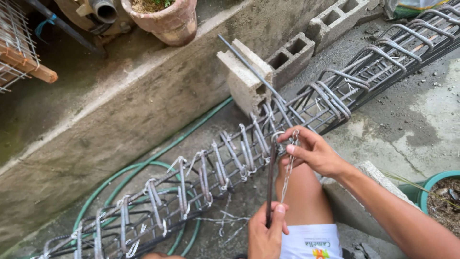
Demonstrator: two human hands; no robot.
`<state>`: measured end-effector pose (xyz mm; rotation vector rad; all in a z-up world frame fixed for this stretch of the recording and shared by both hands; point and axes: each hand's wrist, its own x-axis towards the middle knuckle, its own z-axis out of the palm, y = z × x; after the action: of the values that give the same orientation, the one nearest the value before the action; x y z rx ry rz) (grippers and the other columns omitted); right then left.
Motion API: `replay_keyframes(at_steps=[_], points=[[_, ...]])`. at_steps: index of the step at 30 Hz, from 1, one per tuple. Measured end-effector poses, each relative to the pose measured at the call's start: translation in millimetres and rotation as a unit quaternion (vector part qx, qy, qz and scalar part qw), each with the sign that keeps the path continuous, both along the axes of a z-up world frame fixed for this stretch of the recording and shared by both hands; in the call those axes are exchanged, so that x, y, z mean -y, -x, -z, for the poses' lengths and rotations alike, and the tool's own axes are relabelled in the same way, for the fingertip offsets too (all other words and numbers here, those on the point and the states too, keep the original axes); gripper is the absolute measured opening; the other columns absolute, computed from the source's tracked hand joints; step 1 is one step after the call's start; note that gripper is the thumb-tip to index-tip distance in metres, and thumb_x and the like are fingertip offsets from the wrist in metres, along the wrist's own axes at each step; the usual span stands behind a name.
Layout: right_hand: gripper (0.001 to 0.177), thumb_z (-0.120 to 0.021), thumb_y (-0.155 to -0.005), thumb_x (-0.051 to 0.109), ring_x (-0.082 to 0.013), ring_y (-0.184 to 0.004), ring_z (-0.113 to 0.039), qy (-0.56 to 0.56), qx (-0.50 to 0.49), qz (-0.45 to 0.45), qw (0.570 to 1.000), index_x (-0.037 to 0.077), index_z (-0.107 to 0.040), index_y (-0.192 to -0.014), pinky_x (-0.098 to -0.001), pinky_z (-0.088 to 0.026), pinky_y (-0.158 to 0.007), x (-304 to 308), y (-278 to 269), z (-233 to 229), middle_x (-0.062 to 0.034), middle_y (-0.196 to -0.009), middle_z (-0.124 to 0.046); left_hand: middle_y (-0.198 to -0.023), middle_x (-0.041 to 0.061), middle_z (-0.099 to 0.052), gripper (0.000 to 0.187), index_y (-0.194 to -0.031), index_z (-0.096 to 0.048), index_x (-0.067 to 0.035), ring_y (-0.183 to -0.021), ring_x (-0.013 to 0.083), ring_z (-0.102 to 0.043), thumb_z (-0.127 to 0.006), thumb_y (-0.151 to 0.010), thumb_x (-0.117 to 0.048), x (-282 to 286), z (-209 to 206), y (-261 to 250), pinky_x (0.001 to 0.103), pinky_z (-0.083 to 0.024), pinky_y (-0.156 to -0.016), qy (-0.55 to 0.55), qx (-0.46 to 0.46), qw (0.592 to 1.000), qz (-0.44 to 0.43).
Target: Tying wire around rebar intersections using a manual hook tool to secure a reinforcement cage
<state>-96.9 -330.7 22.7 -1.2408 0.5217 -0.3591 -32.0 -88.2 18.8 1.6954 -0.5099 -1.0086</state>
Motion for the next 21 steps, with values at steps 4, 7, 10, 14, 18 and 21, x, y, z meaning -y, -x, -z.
replay_keyframes(at_steps=[4,7,10,14,18,21], points=[[0.021,-0.068,-0.093,0.014,-0.0264,-0.080,-0.081,0.028,0.016,-0.004,0.999,0.010,-0.057,-0.110,-0.0374,-0.070,-0.064,-2,-1,-3,-0.0110,-0.133,-0.059,-0.050,0.000,-0.065,0.034,-0.095,-0.080,-0.013,-0.048,0.0089,-0.058,-0.061,-0.094,-0.041,2,0,1,0.027,-0.046,-0.055,-0.015,-0.029,0.999,-0.018],[0.013,-0.064,-0.096,0.015,-0.0279,-0.083,-0.083,0.120,0.023,-0.031,0.992,0.005,-0.061,-0.104,-0.0337,-0.073,-0.066,0,-7,-18,-0.0160,-0.131,-0.059,-0.049,-0.001,-0.065,0.033,-0.092,-0.080,-0.012,-0.049,0.0089,-0.058,-0.062,-0.092,-0.039,9,-14,-3,0.027,-0.047,-0.057,-0.047,-0.057,0.997,-0.035],[0.024,-0.066,-0.094,0.021,-0.0183,-0.080,-0.081,0.192,-0.069,-0.033,0.978,0.005,-0.066,-0.112,-0.0278,-0.070,-0.066,20,-20,-27,-0.0063,-0.113,-0.070,-0.048,-0.002,-0.065,0.028,-0.091,-0.077,-0.011,-0.050,0.0070,-0.054,-0.062,-0.095,-0.035,24,-28,-12,0.026,-0.048,-0.060,-0.028,-0.046,0.998,-0.016],[0.031,-0.048,-0.105,0.028,-0.0182,-0.077,-0.069,0.429,-0.101,0.065,0.895,0.006,-0.067,-0.118,-0.0318,-0.055,-0.068,70,-35,-11,-0.0108,-0.110,-0.071,-0.051,0.000,-0.063,0.022,-0.082,-0.077,-0.012,-0.050,0.0082,-0.048,-0.064,-0.089,-0.029,52,-41,-30,0.028,-0.040,-0.056,-0.031,-0.079,0.996,-0.032],[0.029,-0.044,-0.110,0.018,-0.0310,-0.103,-0.062,0.576,-0.127,0.130,0.797,0.004,-0.070,-0.112,-0.0469,-0.044,-0.090,119,-50,29,-0.0144,-0.110,-0.071,-0.053,0.001,-0.062,0.019,-0.079,-0.077,-0.010,-0.058,0.0096,-0.054,-0.063,-0.083,-0.022,83,-29,-46,0.029,-0.044,-0.074,-0.045,-0.113,0.991,-0.052],[0.029,-0.045,-0.108,0.017,-0.0342,-0.103,-0.060,0.578,-0.165,0.107,0.792,0.001,-0.068,-0.112,-0.0490,-0.045,-0.091,119,-53,48,-0.0185,-0.110,-0.069,-0.056,0.002,-0.061,0.018,-0.085,-0.075,-0.010,-0.037,0.0095,-0.035,-0.063,-0.087,-0.023,101,-19,-56,0.025,-0.022,-0.036,-0.070,-0.167,0.983,-0.044]])
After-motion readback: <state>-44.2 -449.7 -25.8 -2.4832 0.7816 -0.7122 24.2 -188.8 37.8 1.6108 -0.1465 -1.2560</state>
